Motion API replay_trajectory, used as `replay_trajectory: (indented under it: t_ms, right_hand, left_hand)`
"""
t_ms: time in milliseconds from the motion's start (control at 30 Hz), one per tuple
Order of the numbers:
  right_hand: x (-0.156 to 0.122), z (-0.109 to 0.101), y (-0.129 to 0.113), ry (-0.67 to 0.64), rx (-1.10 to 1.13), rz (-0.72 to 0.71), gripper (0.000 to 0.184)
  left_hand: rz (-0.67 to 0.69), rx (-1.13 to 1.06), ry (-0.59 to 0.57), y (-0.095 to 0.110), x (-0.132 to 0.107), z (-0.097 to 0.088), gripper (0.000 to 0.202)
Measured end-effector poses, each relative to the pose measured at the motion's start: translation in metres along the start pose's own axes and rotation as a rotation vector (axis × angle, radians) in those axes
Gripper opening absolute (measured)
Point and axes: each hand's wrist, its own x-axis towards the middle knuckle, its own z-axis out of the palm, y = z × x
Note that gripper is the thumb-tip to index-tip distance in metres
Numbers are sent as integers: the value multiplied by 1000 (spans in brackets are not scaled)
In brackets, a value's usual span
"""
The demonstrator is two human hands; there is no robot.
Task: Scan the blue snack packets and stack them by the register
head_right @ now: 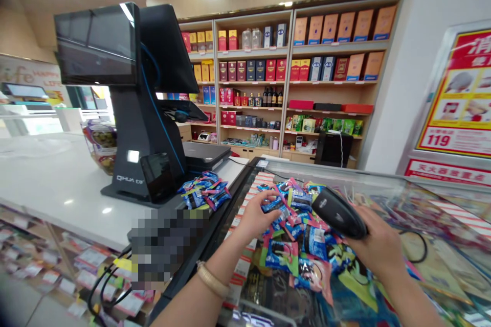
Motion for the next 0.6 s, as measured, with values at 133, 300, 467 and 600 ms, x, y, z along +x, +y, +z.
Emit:
replay_trajectory:
  t_ms: [133,300,467,600]
  right_hand:
    - [-3,1,1,9,12,-24,35]
    - [3,-4,-6,40,37,-16,35]
    - [4,-7,-7,-28,129,-28,23]
    - [-15,3,4,-69,190,60,30]
  left_hand:
    - [-122,-413,76,-6,4,2,43]
    - [-295,-937,175,-10,7,4,54]
    - [-419,-1172,251,-5,10,3,40]
    - [-505,-1287,305,-4,13,2,22]
